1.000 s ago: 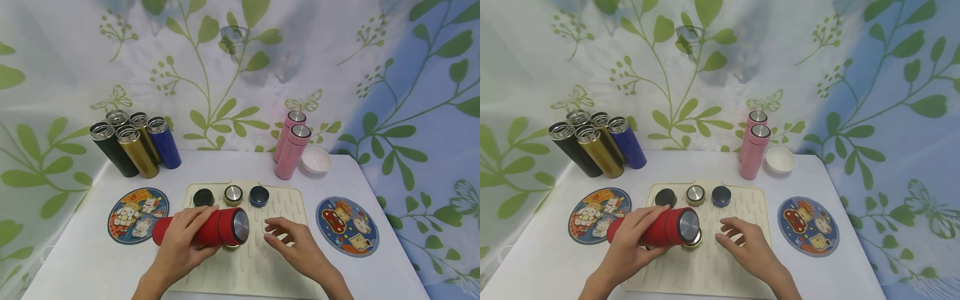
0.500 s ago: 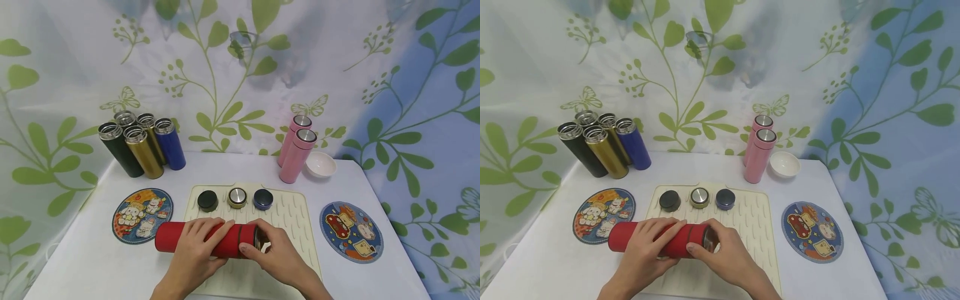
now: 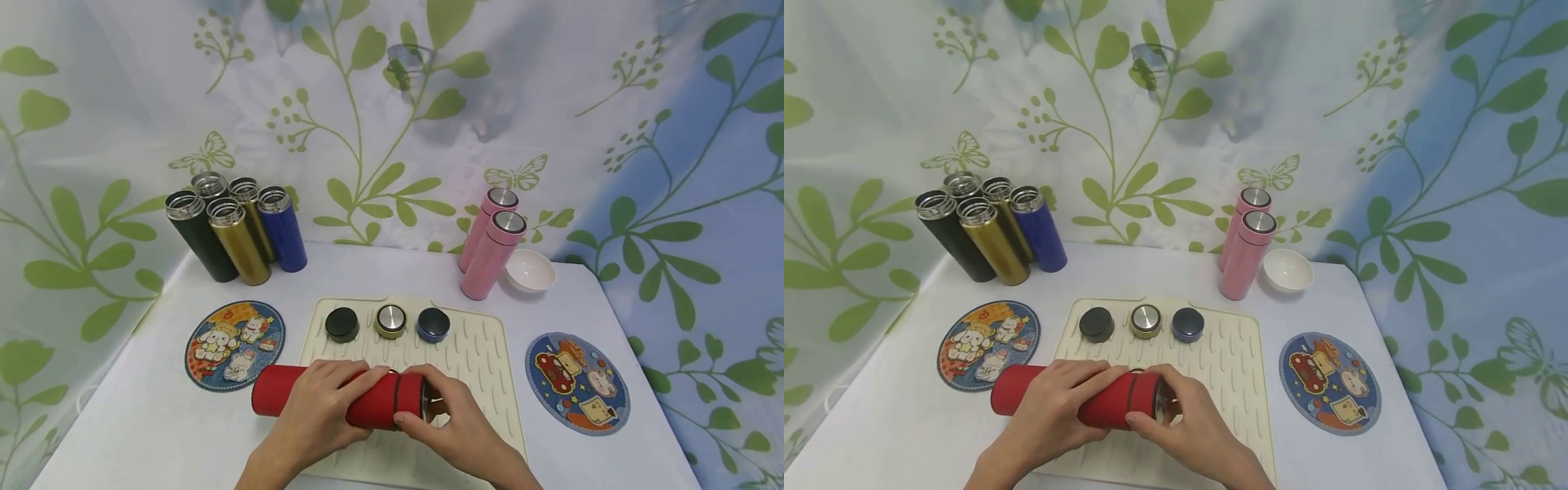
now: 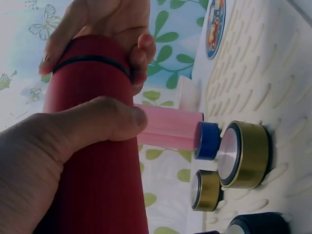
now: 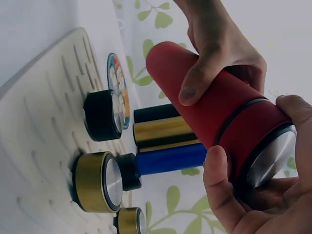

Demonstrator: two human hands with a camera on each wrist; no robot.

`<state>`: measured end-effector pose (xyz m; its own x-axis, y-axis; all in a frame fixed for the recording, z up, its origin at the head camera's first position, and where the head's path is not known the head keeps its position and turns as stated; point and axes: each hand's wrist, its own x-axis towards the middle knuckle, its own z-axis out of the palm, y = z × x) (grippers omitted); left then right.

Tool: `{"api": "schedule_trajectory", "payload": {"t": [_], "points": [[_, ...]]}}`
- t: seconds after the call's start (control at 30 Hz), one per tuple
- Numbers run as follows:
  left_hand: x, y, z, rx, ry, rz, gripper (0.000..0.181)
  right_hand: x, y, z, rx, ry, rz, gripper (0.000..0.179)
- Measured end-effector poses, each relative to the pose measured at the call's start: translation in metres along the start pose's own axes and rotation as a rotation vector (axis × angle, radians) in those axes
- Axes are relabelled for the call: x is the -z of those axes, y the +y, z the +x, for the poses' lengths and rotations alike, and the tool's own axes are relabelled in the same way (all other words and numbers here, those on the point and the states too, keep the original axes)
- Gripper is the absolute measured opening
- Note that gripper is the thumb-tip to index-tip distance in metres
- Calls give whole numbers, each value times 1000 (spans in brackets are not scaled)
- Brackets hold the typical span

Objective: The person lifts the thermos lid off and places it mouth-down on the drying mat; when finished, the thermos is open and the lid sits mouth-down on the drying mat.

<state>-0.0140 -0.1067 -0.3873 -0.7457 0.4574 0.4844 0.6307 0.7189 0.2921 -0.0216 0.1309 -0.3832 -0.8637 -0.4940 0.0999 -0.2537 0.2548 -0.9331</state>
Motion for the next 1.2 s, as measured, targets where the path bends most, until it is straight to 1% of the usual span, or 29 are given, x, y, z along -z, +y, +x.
{"api": "schedule_trajectory", "payload": {"t": [0.13,0.27,0.33,0.43,0.5,0.57,0.63,0.7,0.77,0.83,0.87,0.93,1.0,1.1,1.13,1.2], "points": [[3,1,1,-3,-32,-20,82,-1,2,-5,87,14,-47,40],[3,2,2,-13,-56,-37,82,-1,3,-9,165,28,-146,50],[2,1,3,-17,-64,-51,80,-1,3,-10,240,34,-208,55],[2,-1,5,-13,-82,-85,78,0,2,-10,402,48,-306,61],[3,-3,5,-7,-95,-111,77,0,1,-11,456,53,-362,63],[4,-4,5,4,-111,-131,76,0,0,-12,490,55,-429,63],[4,-4,5,19,-127,-156,74,0,-1,-13,488,39,-497,61],[4,-4,4,46,-152,-188,74,1,-3,-14,511,27,-560,56],[2,-3,3,73,-171,-210,74,1,-2,-14,545,29,-603,56],[1,-3,1,92,-178,-224,74,2,-2,-13,566,35,-618,62],[0,-3,0,96,-179,-224,74,2,-2,-13,559,39,-621,66],[-3,-3,-2,90,-174,-217,74,3,-1,-13,523,34,-589,70],[-5,-2,-3,74,-173,-201,75,6,-1,-14,438,-18,-499,72],[-6,0,-1,41,-184,-143,76,11,1,-13,209,-118,-291,68],[-6,2,0,29,-188,-117,77,13,2,-12,124,-150,-220,63],[-5,4,4,3,-201,-67,80,17,4,-9,-46,-192,-75,46]]}}
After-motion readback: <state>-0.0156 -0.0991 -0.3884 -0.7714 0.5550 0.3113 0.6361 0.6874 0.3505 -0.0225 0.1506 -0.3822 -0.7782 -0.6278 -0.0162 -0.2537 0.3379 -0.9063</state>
